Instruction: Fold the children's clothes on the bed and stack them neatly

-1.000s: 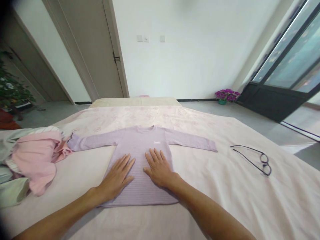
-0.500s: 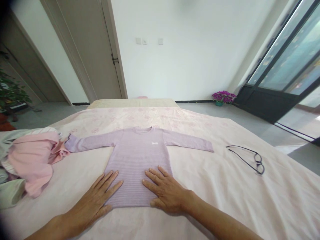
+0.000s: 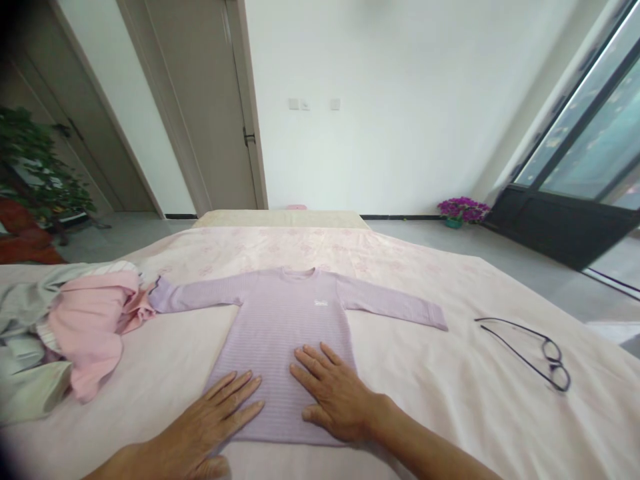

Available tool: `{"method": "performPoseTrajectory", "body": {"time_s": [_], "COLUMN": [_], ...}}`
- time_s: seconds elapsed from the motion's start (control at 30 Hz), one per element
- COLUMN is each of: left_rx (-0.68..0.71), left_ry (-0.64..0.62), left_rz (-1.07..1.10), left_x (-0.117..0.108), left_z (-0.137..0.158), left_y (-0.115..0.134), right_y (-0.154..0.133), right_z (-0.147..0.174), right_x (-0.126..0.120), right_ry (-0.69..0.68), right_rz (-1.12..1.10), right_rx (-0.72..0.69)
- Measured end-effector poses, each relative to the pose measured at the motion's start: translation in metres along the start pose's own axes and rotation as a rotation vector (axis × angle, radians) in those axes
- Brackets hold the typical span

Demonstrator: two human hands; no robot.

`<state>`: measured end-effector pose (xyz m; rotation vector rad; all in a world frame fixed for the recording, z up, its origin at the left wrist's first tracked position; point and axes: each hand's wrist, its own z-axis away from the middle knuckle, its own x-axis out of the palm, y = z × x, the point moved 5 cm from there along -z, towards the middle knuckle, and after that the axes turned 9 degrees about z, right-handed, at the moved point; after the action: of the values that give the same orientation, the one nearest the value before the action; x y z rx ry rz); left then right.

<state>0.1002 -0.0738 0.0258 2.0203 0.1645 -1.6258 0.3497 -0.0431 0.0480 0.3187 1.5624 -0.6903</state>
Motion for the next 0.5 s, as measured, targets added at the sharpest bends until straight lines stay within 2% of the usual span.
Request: {"method": "performPoseTrajectory", "body": {"time_s": [0.07, 0.1, 0.2, 0.23, 0.3, 0.4, 0.5], "left_rx": [-0.087, -0.186, -0.608, -0.734, -0.922, -1.119, -1.281], "left_ry": [0.016, 0.065, 0.369, 0.485, 0.641, 0.632, 0.489], "left_rz": [0.097, 0.143, 0.177, 0.131, -0.093, -0.465, -0.567], "left_x": [-0.010, -0.019, -0.057, -0.073, -0.105, -0.139, -0.150], "left_z": [0.003, 0.006, 0.021, 0.029, 0.047, 0.067, 0.083], "left_y": [-0.019, -0.037, -0.110, -0.135, -0.176, -0.218, -0.246], "right_y": [0.004, 0.007, 0.022, 0.027, 0.036, 0.049, 0.056], "right_z": [-0.007, -0.012, -0.031, -0.038, -0.051, -0.063, -0.066], "right_x": [-0.010, -0.016, -0.028, -0.028, -0.020, 0.000, 0.015], "right_ry": [0.021, 0.045, 0.150, 0.177, 0.196, 0.166, 0.135], "right_rz": [-0.003, 0.001, 0.050, 0.073, 0.112, 0.147, 0.162], "right_rx": [0.038, 0.071, 0.182, 0.210, 0.246, 0.285, 0.311]}}
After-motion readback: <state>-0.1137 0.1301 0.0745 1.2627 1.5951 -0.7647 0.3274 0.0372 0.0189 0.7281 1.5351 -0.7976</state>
